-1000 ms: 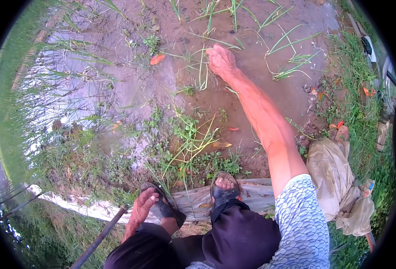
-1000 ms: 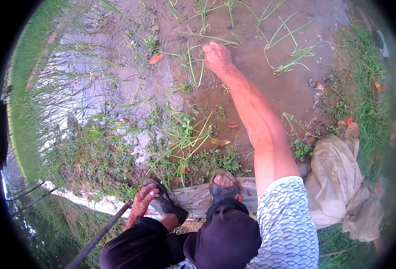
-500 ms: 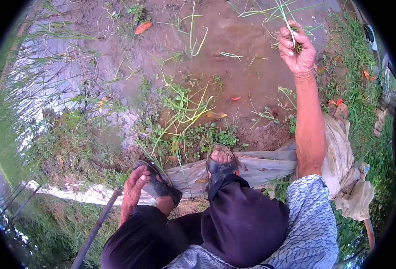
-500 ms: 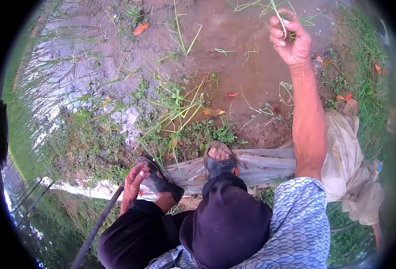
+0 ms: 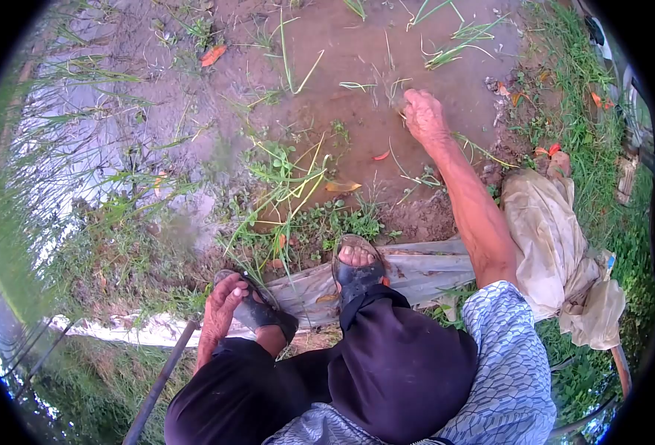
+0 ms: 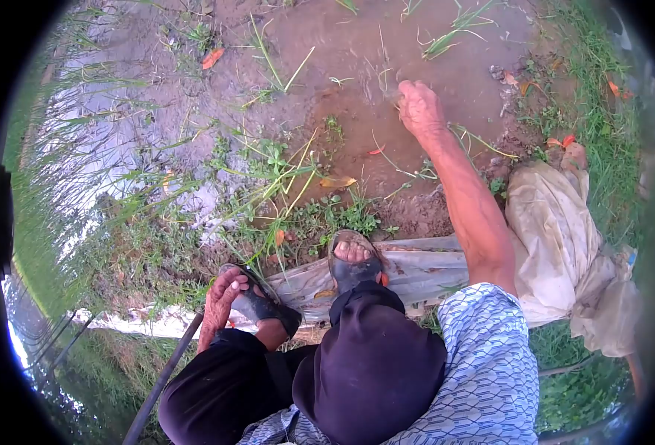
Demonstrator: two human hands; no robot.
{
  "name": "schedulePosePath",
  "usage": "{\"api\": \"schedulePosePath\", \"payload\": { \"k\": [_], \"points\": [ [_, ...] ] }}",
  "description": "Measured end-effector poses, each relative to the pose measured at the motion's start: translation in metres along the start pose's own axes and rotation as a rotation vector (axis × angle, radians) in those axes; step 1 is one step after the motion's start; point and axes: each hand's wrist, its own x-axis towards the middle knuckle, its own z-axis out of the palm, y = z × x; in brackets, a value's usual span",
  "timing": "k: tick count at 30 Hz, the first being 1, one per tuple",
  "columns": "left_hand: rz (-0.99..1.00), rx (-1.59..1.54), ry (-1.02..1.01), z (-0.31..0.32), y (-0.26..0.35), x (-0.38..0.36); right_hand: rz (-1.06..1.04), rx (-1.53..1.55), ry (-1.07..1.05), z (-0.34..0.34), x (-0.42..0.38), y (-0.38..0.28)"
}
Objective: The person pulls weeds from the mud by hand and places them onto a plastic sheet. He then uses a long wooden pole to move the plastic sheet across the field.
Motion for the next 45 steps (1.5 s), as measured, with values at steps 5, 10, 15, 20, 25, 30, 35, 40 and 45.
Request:
{"api": "schedulePosePath", "payload": {
  "k": [5,10,15,20,25,30,35,40,45],
  "points": [
    [0.023,-0.023,0.008,0.000,0.001,0.003,0.370,0.554,-0.242,-0.018,0.007,0.004],
    [-0.005,-0.012,-0.019,0.001,-0.006,0.003,0.770,0.983,-0.225,-0.030,-0.024,-0.024],
    [-0.012,-0.011,-0.028,0.000,0.000,0.005,0.284,0.312,0.103,0.007,-0.019,-0.048],
    [0.006,0.045,-0.030,0.003,0.009,0.004,0.571,0.612,-0.203,0.009,-0.009,-0.061],
    [-0.015,0.039,-0.039,0.003,0.003,0.003,0.254,0.574,-0.389,-0.004,-0.031,-0.089],
    [0.002,0.041,-0.046,0.000,0.002,0.005,-0.295,0.272,-0.177,0.037,-0.045,-0.100],
    [0.027,0.062,-0.043,0.000,0.003,0.004,-0.294,0.206,-0.226,0.066,-0.044,-0.092],
    [-0.019,-0.014,-0.036,-0.001,-0.003,0.002,-0.017,0.472,-0.185,0.026,-0.031,-0.103],
    [-0.029,-0.008,-0.041,0.002,0.007,0.001,-0.135,0.268,-0.073,0.039,-0.011,-0.123]
  ]
}}
